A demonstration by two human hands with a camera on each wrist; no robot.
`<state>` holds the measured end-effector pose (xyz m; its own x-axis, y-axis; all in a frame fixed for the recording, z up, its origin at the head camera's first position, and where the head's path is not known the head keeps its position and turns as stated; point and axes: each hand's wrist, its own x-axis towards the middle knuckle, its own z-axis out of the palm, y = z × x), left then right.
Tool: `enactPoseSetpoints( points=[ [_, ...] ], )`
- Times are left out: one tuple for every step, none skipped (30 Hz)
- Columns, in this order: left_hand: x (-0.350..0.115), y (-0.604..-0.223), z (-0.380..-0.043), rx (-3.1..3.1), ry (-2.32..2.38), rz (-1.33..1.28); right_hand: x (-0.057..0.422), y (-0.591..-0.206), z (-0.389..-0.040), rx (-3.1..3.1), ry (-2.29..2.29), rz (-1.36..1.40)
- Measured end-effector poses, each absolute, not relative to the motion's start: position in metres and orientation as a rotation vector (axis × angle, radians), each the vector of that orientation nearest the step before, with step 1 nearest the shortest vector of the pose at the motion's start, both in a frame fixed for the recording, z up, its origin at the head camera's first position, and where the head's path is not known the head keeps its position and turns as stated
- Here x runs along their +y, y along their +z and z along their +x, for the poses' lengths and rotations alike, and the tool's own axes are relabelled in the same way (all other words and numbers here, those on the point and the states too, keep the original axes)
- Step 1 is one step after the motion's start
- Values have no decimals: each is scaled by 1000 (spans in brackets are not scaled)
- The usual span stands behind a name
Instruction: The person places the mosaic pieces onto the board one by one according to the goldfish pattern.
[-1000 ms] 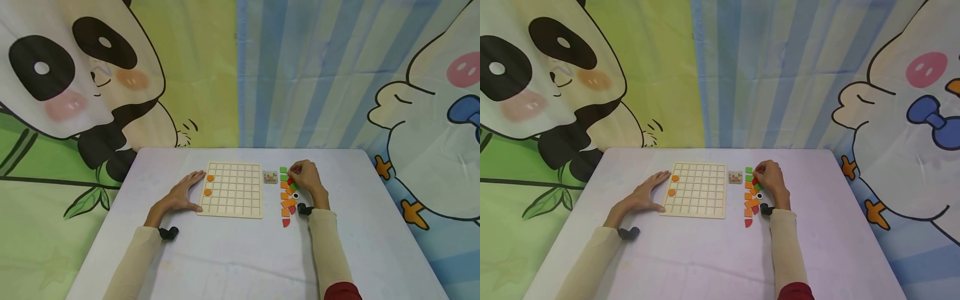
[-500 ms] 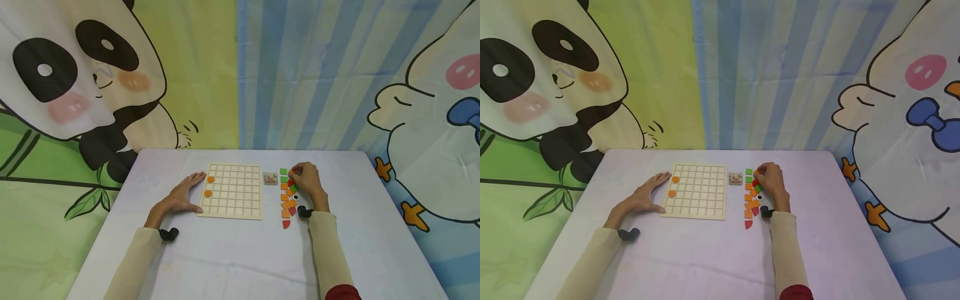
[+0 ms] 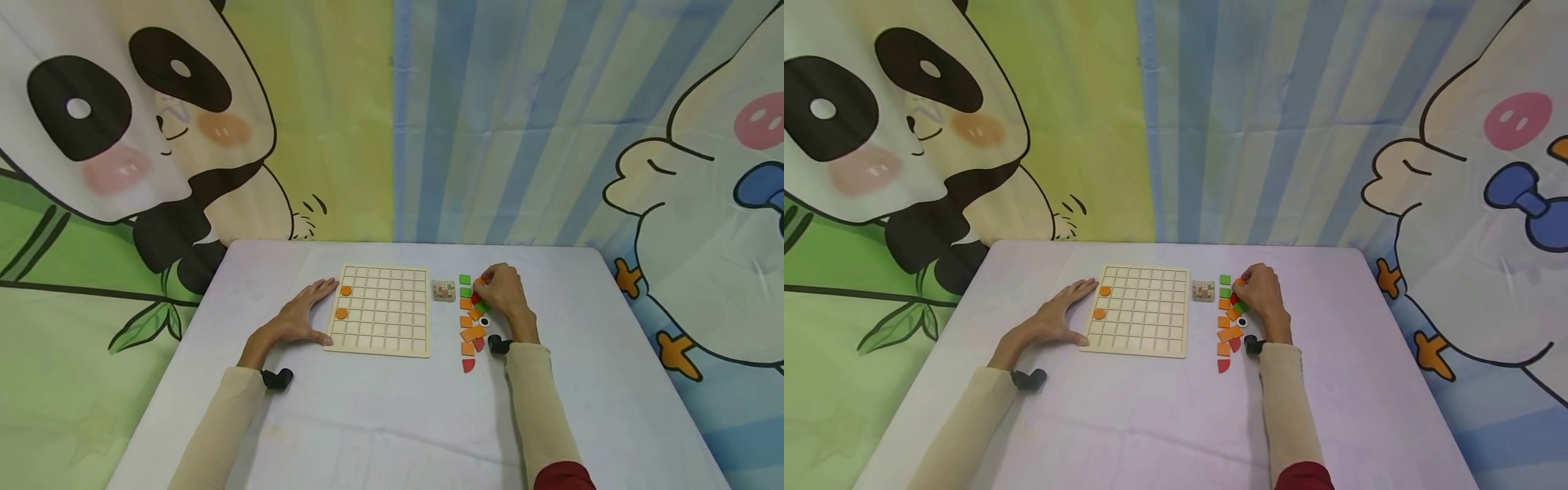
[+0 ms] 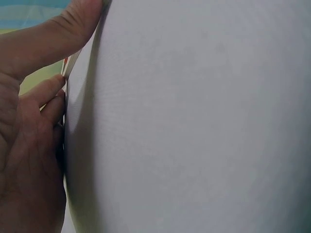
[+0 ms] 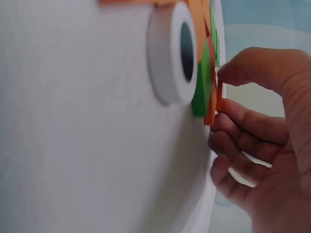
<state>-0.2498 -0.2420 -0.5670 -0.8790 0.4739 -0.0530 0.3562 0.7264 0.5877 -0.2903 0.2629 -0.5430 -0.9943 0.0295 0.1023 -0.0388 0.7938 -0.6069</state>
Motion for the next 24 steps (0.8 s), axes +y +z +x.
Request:
enactPoseSetpoints(
  points=[
    [-242, -567, -250, 2729, 867, 663, 264, -543, -290, -2861, 964, 9],
    [-242, -567, -250, 2731, 864, 663, 264, -543, -290, -2846, 949, 12],
    [-242, -567, -250, 2731, 864, 658, 265, -542, -290, -2829, 936, 13],
    [-242, -567, -249, 2731, 866, 654, 265, -541, -289, -2808, 927, 17],
    [-242, -567, -249, 2730, 869, 648, 265, -539, -289, -2791, 924, 18],
    [-242, -567, -249, 2730, 869, 642, 264, -538, -288, -2779, 922, 21],
    [-242, -567, -249, 2729, 871, 637, 264, -536, -287, -2769, 922, 24],
    [-242, -567, -249, 2733, 868, 635, 263, -534, -287, -2760, 927, 24],
    [-242, -567, -249, 2731, 871, 631, 263, -532, -286, -2753, 937, 22],
    [-242, -567, -249, 2732, 870, 632, 262, -531, -285, -2747, 948, 24],
    [-241, -567, -249, 2730, 871, 632, 261, -530, -283, -2743, 962, 25],
    [-241, -567, -249, 2731, 870, 634, 261, -529, -282, -2735, 980, 30],
    [-241, -567, -249, 2730, 871, 635, 260, -528, -281, -2722, 999, 43],
    [-241, -567, -250, 2730, 871, 636, 259, -526, -280, -2708, 1016, 60],
    [-241, -567, -250, 2729, 872, 636, 257, -525, -279, -2692, 1036, 82],
    [-241, -567, -250, 2728, 871, 635, 255, -523, -278, -2675, 1052, 107],
    [-241, -568, -250, 2726, 869, 635, 253, -522, -277, -2656, 1067, 132],
    [-241, -568, -251, 2727, 865, 636, 251, -521, -276, -2635, 1080, 164],
    [-241, -568, -251, 2724, 864, 635, 247, -519, -275, -2614, 1099, 197],
    [-241, -568, -251, 2723, 863, 635, 243, -517, -274, -2601, 1112, 227],
    [-241, -568, -251, 2720, 864, 633, 239, -516, -273, -2589, 1125, 262],
    [-241, -567, -251, 2718, 867, 630, 235, -514, -272, -2584, 1138, 295],
    [-241, -567, -251, 2721, 861, 631, 230, -513, -271, -2581, 1154, 329],
    [-241, -567, -251, 2719, 864, 629, 226, -512, -269, -2584, 1172, 358]
  ],
)
